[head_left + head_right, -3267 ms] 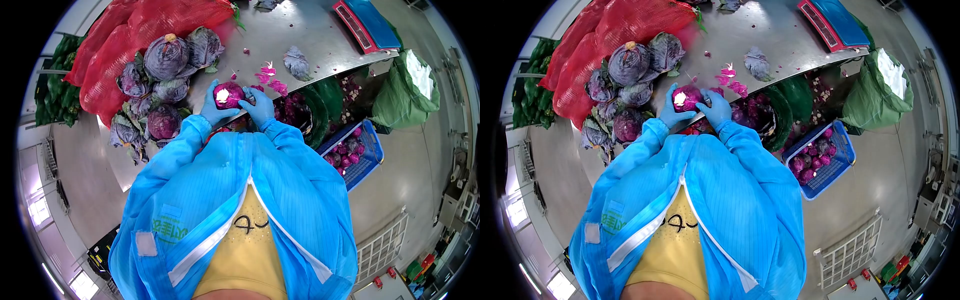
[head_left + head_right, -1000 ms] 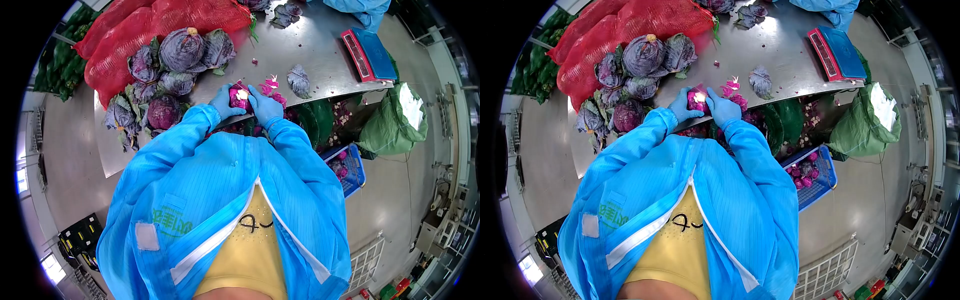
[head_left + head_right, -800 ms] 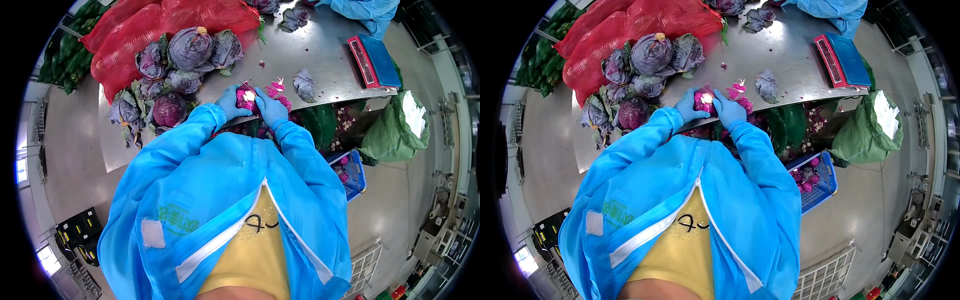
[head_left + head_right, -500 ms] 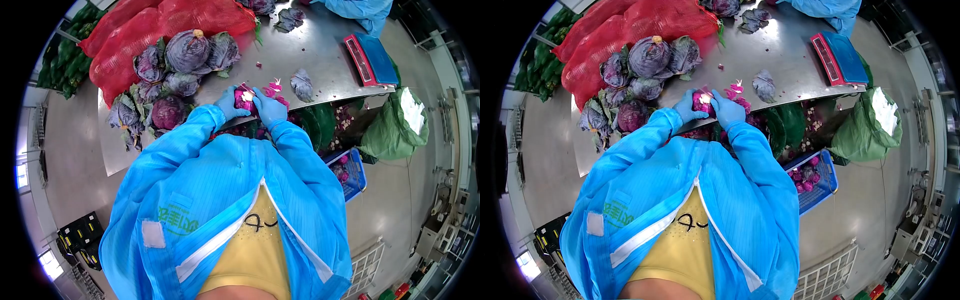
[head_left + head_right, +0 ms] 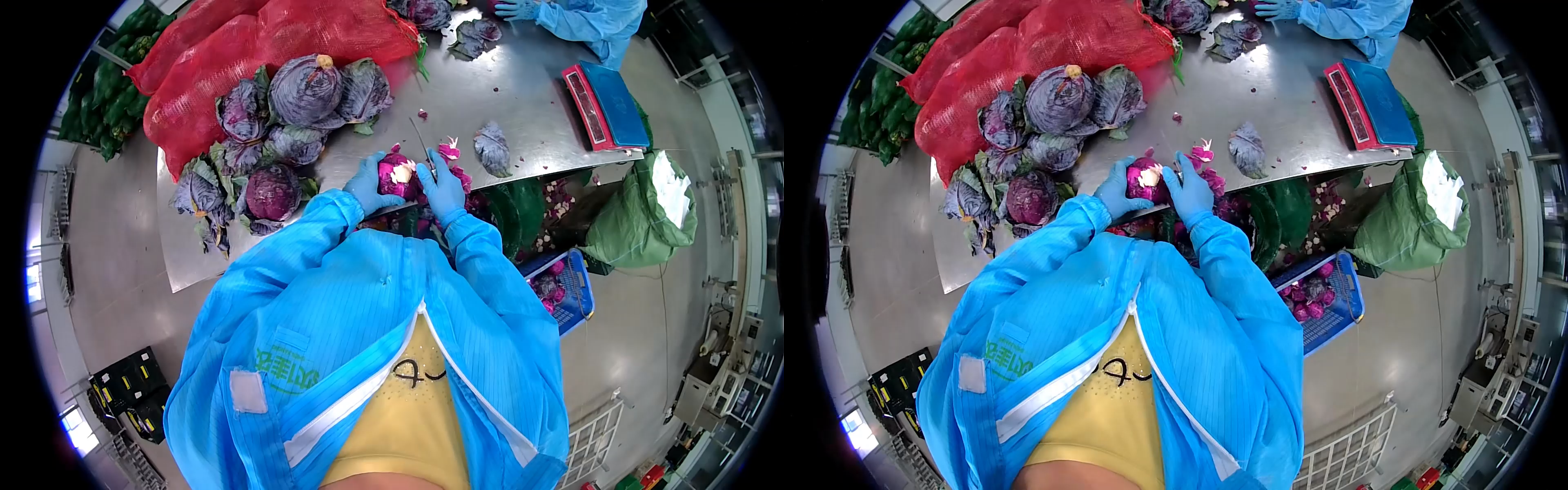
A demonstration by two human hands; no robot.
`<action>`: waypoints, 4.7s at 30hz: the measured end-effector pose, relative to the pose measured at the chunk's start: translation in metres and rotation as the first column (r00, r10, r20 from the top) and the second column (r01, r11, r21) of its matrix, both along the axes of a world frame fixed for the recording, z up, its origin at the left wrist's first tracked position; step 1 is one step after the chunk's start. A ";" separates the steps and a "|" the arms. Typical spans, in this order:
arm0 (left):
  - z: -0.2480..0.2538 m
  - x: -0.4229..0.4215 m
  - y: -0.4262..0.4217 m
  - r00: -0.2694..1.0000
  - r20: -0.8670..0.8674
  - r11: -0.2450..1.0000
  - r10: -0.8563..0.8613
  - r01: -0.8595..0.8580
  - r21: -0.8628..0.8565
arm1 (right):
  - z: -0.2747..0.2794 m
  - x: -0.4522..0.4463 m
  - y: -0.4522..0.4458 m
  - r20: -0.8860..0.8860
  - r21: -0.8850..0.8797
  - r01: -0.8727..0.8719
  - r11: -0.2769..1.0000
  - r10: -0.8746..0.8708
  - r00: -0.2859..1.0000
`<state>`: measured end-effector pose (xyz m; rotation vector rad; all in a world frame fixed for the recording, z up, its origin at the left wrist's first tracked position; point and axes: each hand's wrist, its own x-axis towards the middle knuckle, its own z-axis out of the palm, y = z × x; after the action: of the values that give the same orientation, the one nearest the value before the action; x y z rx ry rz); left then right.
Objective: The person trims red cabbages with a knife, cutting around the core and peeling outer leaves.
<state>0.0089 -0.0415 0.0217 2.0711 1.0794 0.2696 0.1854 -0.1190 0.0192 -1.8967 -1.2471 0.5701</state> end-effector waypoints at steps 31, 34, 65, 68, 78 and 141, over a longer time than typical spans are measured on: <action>0.018 0.011 -0.021 0.995 -0.086 0.999 0.044 -0.041 0.032 | 0.011 -0.024 -0.021 -0.033 -0.283 -0.035 0.958 0.026 0.999; 0.020 0.015 -0.022 0.987 -0.151 0.997 0.054 -0.046 0.056 | 0.030 -0.023 -0.016 0.089 -0.385 -0.015 0.923 0.053 0.995; -0.001 -0.007 -0.022 0.998 -0.022 0.980 -0.060 0.063 0.191 | 0.005 0.012 0.010 -0.221 -0.144 -0.254 0.956 0.219 0.950; -0.014 -0.015 -0.020 0.996 0.034 0.983 -0.078 0.071 0.172 | 0.012 0.012 0.018 0.134 -0.198 -0.154 0.968 0.182 0.974; -0.028 -0.025 -0.015 0.987 0.114 0.985 -0.115 0.098 0.143 | -0.038 0.004 0.035 -0.447 -0.163 0.108 0.981 -0.171 0.878; -0.037 -0.018 -0.012 0.824 0.559 0.975 0.095 0.035 -0.218 | -0.028 0.004 0.002 -0.305 -0.126 -0.141 0.982 0.097 0.948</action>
<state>-0.0086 -0.0531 -0.0153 1.6152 0.7303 0.7037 0.1896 -0.1171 -0.0089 -1.7786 -1.1517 0.9977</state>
